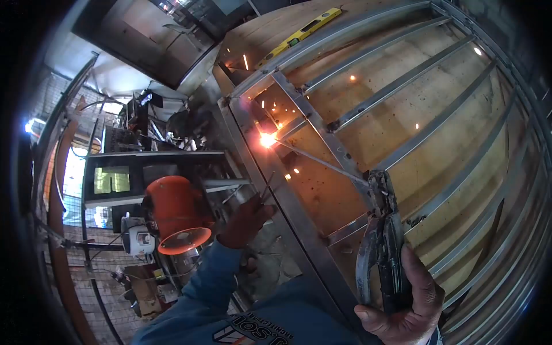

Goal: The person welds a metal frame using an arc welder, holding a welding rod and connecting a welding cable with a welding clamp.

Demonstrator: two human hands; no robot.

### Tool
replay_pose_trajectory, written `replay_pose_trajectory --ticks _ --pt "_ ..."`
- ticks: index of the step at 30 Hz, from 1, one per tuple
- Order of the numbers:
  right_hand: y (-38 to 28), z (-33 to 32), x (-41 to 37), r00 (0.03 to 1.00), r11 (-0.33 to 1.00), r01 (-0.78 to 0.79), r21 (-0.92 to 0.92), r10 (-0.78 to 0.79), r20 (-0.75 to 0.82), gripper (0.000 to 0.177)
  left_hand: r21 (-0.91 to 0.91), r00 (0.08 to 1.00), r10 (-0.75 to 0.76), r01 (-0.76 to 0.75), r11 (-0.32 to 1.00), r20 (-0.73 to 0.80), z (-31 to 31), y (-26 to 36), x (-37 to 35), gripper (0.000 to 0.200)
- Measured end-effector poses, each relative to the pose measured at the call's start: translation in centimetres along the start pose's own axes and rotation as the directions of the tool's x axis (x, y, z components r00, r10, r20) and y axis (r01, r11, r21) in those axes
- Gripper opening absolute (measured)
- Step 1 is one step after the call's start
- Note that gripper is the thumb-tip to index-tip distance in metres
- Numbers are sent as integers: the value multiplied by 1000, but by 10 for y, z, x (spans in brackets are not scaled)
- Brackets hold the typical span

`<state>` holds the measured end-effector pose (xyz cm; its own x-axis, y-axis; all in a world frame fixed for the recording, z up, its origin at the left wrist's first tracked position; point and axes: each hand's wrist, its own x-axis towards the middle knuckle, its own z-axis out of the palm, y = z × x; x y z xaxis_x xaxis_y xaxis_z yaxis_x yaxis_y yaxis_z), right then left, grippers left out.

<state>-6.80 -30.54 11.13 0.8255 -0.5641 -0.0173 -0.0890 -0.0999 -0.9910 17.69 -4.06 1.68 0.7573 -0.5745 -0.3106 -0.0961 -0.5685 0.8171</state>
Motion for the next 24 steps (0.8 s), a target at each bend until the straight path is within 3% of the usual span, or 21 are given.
replay_pose_trajectory --ticks 2,5,8,9,12,14,16,18,19,20,22,23,24 --pt "1 1 -2 1000 1000 -4 -11 4 -16 105 -11 999 -1 1 1000 41 -1 -3 0 58" --pt "4 -2 1 997 994 68 -84 -65 42 103 -115 998 19 -27 993 -66 6 5 -1 54" --pt "7 -4 5 994 999 43 0 -43 100 101 -19 991 -110 111 994 75 -6 4 -3 55" --pt "10 -1 6 995 998 61 18 -62 73 99 -60 1000 -5 5 998 7 -1 1 -3 57" --pt "7 -2 8 996 999 29 33 -31 80 98 -283 998 -49 54 958 26 3 15 -6 56" --pt "9 -3 8 996 998 61 3 -61 70 97 -297 999 -23 33 954 36 2 19 -5 54" --pt "7 -6 8 993 992 92 -85 -85 87 97 -476 1000 9 1 879 19 8 29 -7 50" --pt "5 -5 7 986 962 168 -214 -159 57 99 -257 999 -42 44 965 12 5 -2 -2 48" --pt "9 -3 5 983 961 181 -208 -185 1 100 114 980 -183 174 978 73 -7 23 -3 56" --pt "8 -3 5 985 963 171 -207 -168 32 100 37 1000 20 -21 999 19 3 -12 5 53" --pt "3 -5 4 987 967 148 -208 -131 93 101 -129 996 -87 91 987 33 4 4 1 51" --pt "4 -4 7 986 962 151 -226 -131 103 101 141 991 134 -136 981 20 2 -8 3 50" --pt "4 -3 5 988 970 138 -199 -119 101 101 397 936 346 -343 852 65 -2 -31 3 48"
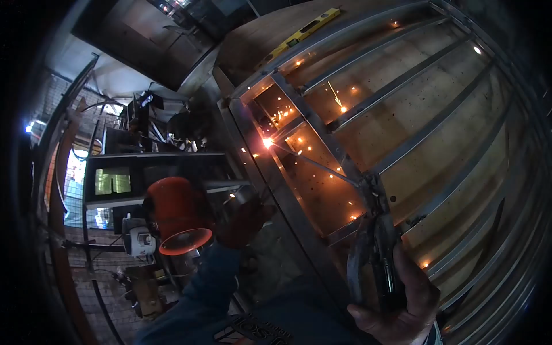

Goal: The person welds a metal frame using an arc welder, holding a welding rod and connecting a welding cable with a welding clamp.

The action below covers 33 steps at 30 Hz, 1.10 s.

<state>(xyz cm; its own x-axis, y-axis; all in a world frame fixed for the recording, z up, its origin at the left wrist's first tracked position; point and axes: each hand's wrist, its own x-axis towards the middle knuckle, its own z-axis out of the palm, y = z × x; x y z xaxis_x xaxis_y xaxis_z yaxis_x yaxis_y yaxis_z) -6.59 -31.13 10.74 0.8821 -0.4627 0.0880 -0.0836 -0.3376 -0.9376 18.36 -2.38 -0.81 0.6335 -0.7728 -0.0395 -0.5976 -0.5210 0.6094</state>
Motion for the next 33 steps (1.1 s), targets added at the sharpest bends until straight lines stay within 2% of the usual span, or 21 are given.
replay_pose_trajectory --ticks 1,2,3,5,8,9,11,12,14,15,16,17,18,19,20,23,26,28,30,32,33 --pt "1 1 -1 1000 999 -12 31 12 2 100 273 975 220 -215 937 15 -3 -2 0 47" --pt "2 2 -2 1000 998 -25 62 24 4 100 80 997 74 -75 994 17 -3 0 0 50" --pt "3 2 -2 1000 998 -7 64 7 9 99 -114 996 -70 75 991 47 -5 6 1 54" --pt "5 2 -2 999 997 26 66 -28 17 98 -434 968 -246 239 869 40 -9 32 6 60" --pt "7 5 0 999 986 4 169 -10 34 97 -309 834 -497 550 776 239 -25 44 11 69" --pt "6 5 0 999 986 9 164 -15 36 97 -261 932 -360 356 897 35 -12 22 5 65" --pt "5 4 2 999 988 20 153 -26 39 97 -293 957 -284 254 922 -66 -7 19 6 60" --pt "4 4 2 999 989 20 148 -26 36 97 -403 928 -370 353 844 39 -9 23 3 58" --pt "3 3 2 999 990 19 140 -23 29 97 -501 938 -347 314 807 28 -4 22 2 56" --pt "4 2 -4 997 962 -76 261 67 44 97 -488 964 -246 170 856 -96 12 5 -5 56" --pt "-1 1 -4 994 976 -109 190 108 14 98 -502 942 -334 308 808 40 4 8 -2 54" --pt "1 -1 -4 1000 1000 -6 25 6 -20 98 -487 894 -413 443 753 175 -6 15 2 51" --pt "3 -2 -4 994 985 95 -144 -101 -36 98 -307 789 -551 613 728 270 -17 29 11 50" --pt "3 -1 -6 996 992 66 -112 -72 -52 97 -322 901 -393 433 842 184 -12 20 5 50" --pt "2 -1 -5 998 995 55 -82 -57 -26 97 -319 972 -213 233 919 96 -8 16 2 50" --pt "0 -2 0 998 998 51 -23 -51 29 95 -399 955 -285 292 869 79 -7 23 7 53" --pt "2 2 2 996 996 82 31 -82 28 94 -452 974 -225 187 872 -30 -2 24 11 62" --pt "3 6 2 998 989 61 134 -64 16 93 -461 914 -384 399 793 131 -11 27 5 64" --pt "2 5 3 995 991 81 102 -86 47 94 -475 931 -351 355 805 101 -14 35 6 66" --pt "0 2 4 991 992 104 70 -109 80 94 -454 918 -374 390 801 128 -12 28 5 66" --pt "0 -2 -1 992 988 9 151 -28 120 94 -433 922 -365 383 816 126 -12 27 5 66"
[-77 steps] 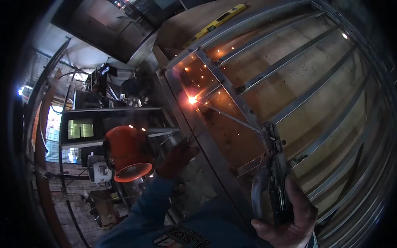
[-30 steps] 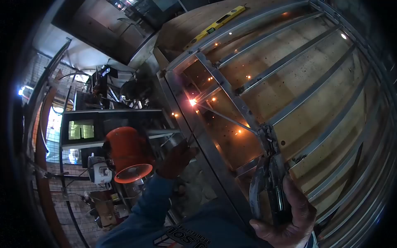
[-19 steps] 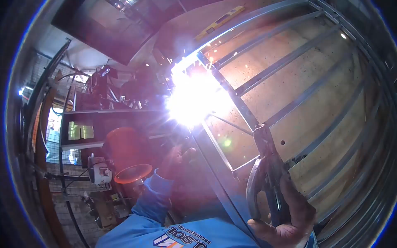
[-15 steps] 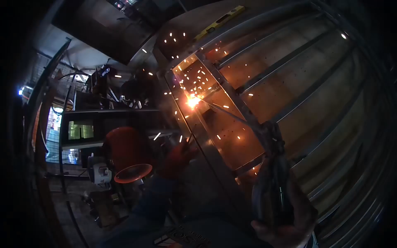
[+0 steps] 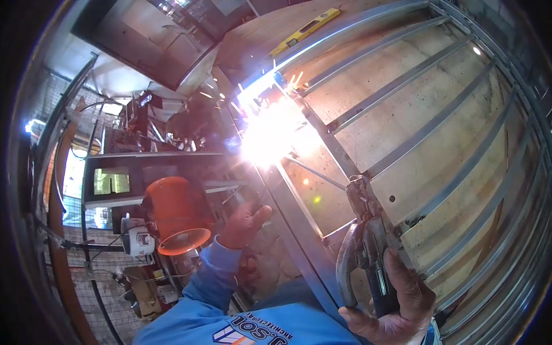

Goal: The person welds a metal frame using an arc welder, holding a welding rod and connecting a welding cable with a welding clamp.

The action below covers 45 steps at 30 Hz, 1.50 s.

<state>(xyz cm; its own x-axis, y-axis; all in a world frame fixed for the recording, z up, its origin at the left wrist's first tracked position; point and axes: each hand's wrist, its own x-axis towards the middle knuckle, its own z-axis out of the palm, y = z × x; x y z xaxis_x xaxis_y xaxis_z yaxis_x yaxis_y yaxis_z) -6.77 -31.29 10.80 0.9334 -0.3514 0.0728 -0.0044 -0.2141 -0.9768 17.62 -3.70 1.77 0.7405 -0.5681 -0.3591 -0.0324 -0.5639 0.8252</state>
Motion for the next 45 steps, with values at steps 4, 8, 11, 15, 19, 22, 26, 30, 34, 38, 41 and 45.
replay_pose_trajectory --ticks 4,8,11,15,19,22,26,30,34,38,41,45 --pt "7 4 6 984 980 177 -86 -178 -3 95 -583 949 -278 142 800 -150 11 -37 5 60" --pt "0 3 -2 989 972 119 -200 -133 -58 96 46 998 -64 64 997 -5 0 7 -1 65" --pt "-3 2 -2 984 942 157 -295 -173 -29 96 66 999 40 -39 997 -14 4 -7 4 61" --pt "1 8 -4 990 975 102 -196 -118 -76 96 40 999 40 -41 998 33 0 3 4 58" --pt "-2 7 5 984 961 173 -218 -180 -12 93 -114 1000 17 -18 993 -9 5 -33 7 49" --pt "-1 8 5 981 962 191 -194 -195 -1 92 -161 1000 6 -5 987 6 2 19 -2 55" --pt "-4 9 6 975 950 219 -225 -219 22 91 -161 997 -73 77 984 27 1 5 1 59" --pt "-3 4 -2 985 969 171 -176 -168 29 91 -503 969 -196 97 859 -147 7 -38 8 55" --pt "-5 6 1 976 939 211 -272 -215 15 93 217 994 101 -90 972 -45 3 -8 4 62" --pt "4 10 2 967 928 246 -281 -253 11 95 130 1000 28 -28 991 6 1 2 4 60" --pt "4 13 6 969 935 242 -259 -245 21 96 51 995 51 -46 998 -89 5 8 3 50" --pt "-4 14 10 976 935 216 -280 -214 38 94 -50 995 80 -83 995 -67 5 13 0 51"
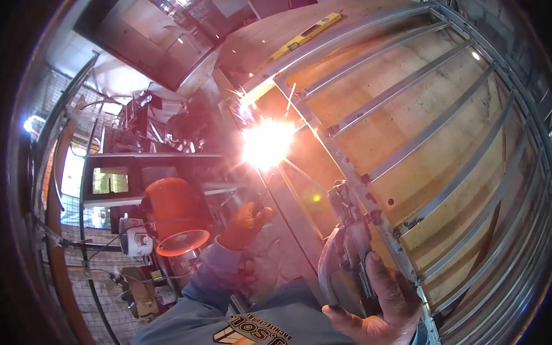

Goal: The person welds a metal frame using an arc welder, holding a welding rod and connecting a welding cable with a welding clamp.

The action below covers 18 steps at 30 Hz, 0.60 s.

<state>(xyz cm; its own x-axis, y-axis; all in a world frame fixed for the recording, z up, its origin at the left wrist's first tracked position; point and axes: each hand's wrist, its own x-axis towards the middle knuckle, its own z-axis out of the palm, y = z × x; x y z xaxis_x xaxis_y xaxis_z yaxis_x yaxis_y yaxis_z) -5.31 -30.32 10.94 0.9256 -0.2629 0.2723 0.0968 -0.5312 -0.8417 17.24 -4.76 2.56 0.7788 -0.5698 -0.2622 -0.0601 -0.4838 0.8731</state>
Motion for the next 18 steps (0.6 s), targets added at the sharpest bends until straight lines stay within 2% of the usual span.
replay_pose_trajectory --ticks 2,3,4,5,6,7,8,9,10,12,13,15,17,18 --pt "0 1 0 1000 1000 3 13 -3 -16 91 -98 1000 -14 13 995 -12 3 3 0 51" --pt "0 1 1 1000 1000 20 -8 -20 -23 90 -66 1000 11 -11 998 -1 0 3 0 50" --pt "1 1 2 999 999 36 -29 -37 -31 90 -129 999 -41 43 991 23 0 12 -1 50" --pt "3 2 0 999 1000 20 -1 -20 -32 91 46 998 18 -16 999 -61 0 -11 1 49" --pt "-4 -1 6 998 987 -69 142 67 18 92 61 998 27 -24 998 -61 0 -20 2 48" --pt "-1 -2 1 1000 997 -29 72 30 -9 93 75 997 36 -32 997 -61 0 -29 3 47" --pt "2 -4 -7 999 1000 9 0 -9 -33 93 73 1000 -20 19 997 2 -3 -19 3 51" --pt "1 -9 -10 998 993 -64 103 65 -4 95 78 995 -76 71 994 66 -5 -10 2 58" --pt "0 -9 -9 999 999 -31 29 31 -11 95 89 983 -131 120 989 128 -8 -1 2 68" --pt "-2 -9 -5 999 992 34 -123 -36 -20 96 262 983 -161 132 956 92 -7 -7 3 67" --pt "-2 -8 -4 999 995 31 -98 -34 -23 96 353 985 164 -170 920 47 -3 -58 2 67" --pt "0 -4 -4 999 999 28 -47 -29 -28 96 263 951 302 -308 914 62 -3 -49 9 58" --pt "1 -2 -3 999 999 36 -38 -37 -24 95 152 976 210 -216 964 53 -3 -40 8 51" --pt "1 -1 -3 999 999 40 -34 -40 -22 94 85 997 46 -50 995 54 -2 -36 6 48"
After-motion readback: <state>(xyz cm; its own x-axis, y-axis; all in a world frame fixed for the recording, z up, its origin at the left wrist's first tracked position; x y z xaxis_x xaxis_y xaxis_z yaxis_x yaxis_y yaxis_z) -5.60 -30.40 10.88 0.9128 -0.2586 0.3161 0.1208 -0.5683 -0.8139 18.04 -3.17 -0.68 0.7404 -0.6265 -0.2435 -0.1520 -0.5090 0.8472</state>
